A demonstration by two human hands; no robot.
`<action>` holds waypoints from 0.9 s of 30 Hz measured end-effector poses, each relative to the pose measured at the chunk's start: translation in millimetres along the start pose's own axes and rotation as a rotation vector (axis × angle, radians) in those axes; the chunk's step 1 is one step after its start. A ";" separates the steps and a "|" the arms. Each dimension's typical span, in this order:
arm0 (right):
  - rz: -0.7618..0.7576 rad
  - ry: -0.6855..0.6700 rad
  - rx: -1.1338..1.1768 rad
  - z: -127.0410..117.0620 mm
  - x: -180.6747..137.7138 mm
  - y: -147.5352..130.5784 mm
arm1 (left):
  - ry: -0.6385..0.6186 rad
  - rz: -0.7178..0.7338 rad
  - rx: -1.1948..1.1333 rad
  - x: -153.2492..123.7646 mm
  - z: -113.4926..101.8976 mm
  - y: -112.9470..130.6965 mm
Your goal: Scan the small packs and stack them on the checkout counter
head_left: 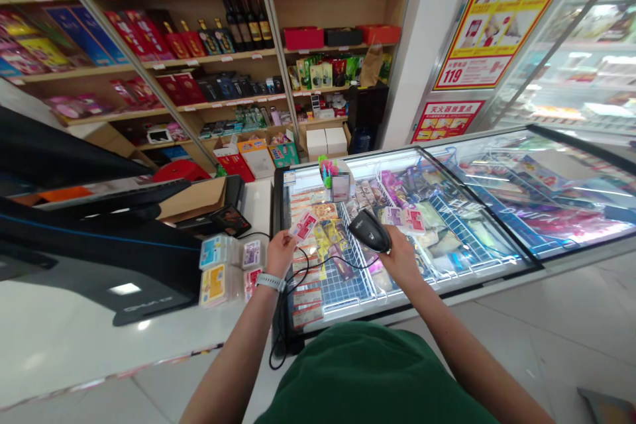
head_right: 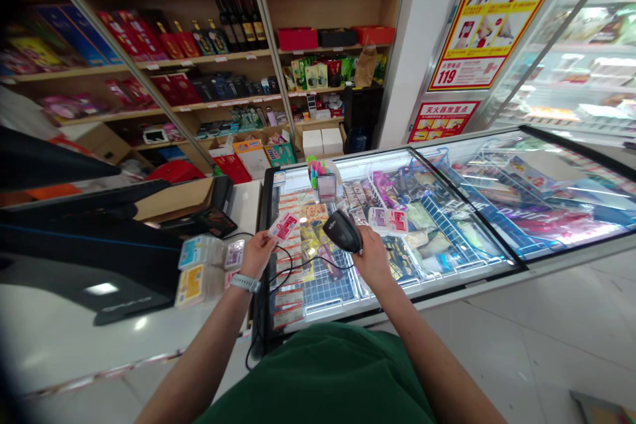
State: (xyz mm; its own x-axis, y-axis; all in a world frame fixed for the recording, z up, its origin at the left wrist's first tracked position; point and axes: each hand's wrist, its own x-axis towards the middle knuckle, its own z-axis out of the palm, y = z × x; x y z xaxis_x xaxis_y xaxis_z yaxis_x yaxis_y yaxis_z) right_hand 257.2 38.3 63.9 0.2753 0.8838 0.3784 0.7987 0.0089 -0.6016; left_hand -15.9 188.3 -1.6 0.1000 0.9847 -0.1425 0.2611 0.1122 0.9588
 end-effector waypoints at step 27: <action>0.053 -0.236 0.246 40.1 -22.4 9.5 | 0.125 -0.073 -0.153 -53.9 23.2 27.4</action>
State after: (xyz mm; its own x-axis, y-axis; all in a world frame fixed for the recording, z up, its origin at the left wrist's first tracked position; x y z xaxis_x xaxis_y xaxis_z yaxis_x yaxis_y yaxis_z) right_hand 237.1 37.4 21.4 0.1589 0.9696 0.1860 0.6258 0.0467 -0.7786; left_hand 8.1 135.2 26.7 -0.0360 0.9809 -0.1909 0.1131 0.1938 0.9745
